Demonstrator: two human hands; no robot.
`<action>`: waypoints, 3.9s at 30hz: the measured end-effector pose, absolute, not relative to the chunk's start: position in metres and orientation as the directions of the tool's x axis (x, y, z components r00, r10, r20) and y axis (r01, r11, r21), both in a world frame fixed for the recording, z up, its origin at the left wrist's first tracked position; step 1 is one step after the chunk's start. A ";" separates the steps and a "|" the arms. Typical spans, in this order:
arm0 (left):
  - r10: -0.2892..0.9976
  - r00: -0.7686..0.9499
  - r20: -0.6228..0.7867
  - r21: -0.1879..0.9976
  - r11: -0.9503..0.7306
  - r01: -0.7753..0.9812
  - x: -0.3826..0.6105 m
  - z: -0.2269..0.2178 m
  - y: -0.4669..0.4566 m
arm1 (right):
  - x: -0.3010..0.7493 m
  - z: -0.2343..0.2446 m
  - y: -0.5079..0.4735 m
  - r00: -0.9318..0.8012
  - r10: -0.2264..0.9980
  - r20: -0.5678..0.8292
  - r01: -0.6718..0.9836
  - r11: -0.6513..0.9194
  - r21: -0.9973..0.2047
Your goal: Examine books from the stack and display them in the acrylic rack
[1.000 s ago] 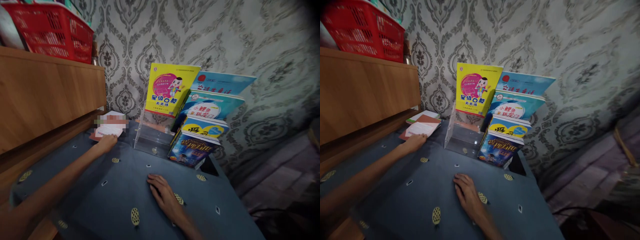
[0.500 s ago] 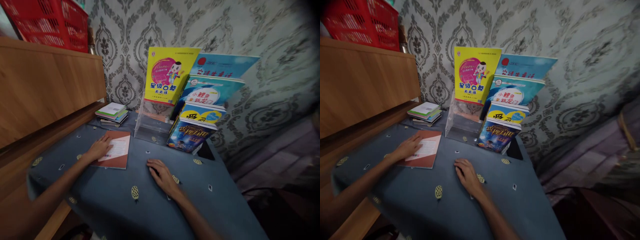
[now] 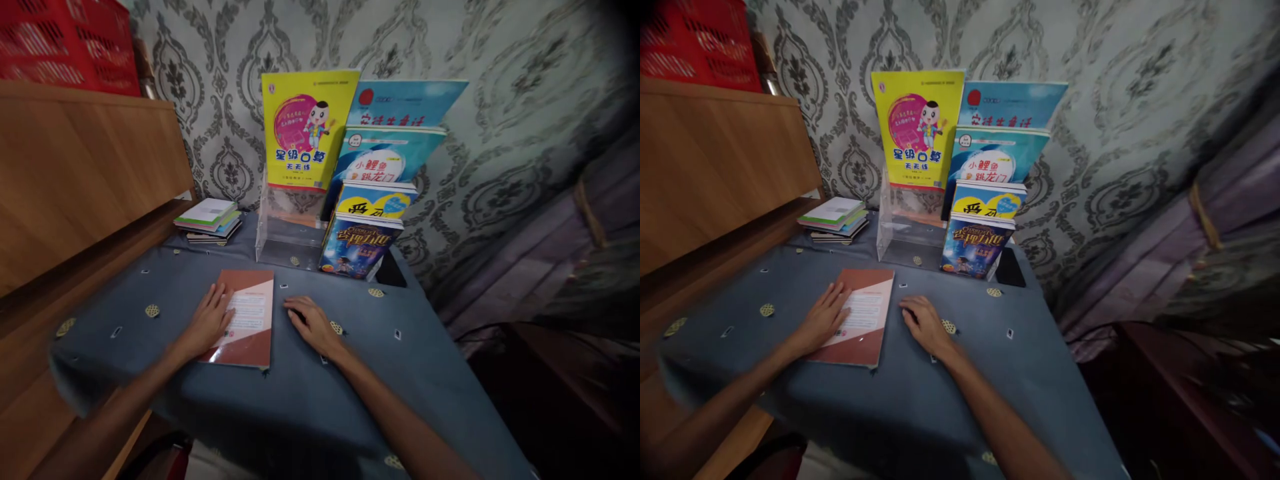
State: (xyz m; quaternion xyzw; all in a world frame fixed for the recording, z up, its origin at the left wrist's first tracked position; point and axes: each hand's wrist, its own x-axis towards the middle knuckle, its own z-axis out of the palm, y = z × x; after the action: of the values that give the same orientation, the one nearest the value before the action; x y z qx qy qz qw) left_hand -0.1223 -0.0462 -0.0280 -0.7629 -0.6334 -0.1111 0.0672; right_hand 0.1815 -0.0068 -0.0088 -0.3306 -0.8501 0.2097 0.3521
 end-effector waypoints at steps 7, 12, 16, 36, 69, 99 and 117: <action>0.940 0.205 0.274 0.065 -0.231 0.971 -0.058 -0.017 -0.059 | 0.180 -0.003 -0.013 -0.454 0.744 0.490 0.520 0.668 -0.533; 0.932 0.303 0.199 0.034 -0.315 0.948 -0.024 0.017 -0.064 | 0.181 0.002 -0.016 -0.522 0.720 0.457 0.511 0.693 -0.509; 0.948 0.281 0.152 -0.004 -0.284 0.959 -0.011 0.034 -0.052 | 0.183 -0.001 -0.018 -0.554 0.710 0.436 0.514 0.703 -0.492; 0.904 0.294 0.311 0.110 -0.342 0.933 -0.003 -0.008 -0.035 | 0.207 -0.008 0.015 -0.410 0.859 0.307 0.779 0.505 -0.371; 0.846 0.244 0.475 0.396 -0.453 0.799 0.003 0.000 0.010 | 0.221 0.014 0.012 -0.377 0.827 0.418 0.789 0.523 -0.323; 0.884 0.262 0.386 0.235 -0.369 0.899 0.033 -0.006 0.003 | 0.259 0.013 -0.010 -0.341 0.900 0.273 0.851 0.419 -0.318; 0.791 0.444 0.421 0.317 -0.587 0.745 0.037 -0.006 0.010 | 0.306 -0.016 0.035 -0.115 0.963 0.244 0.405 0.269 -0.874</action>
State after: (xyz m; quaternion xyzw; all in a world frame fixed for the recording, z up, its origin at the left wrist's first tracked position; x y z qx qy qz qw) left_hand 0.0370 0.0103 -0.0055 -0.8486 -0.4525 -0.2708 -0.0423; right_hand 0.3063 0.0352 -0.0161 -0.5090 -0.6718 0.3259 0.4283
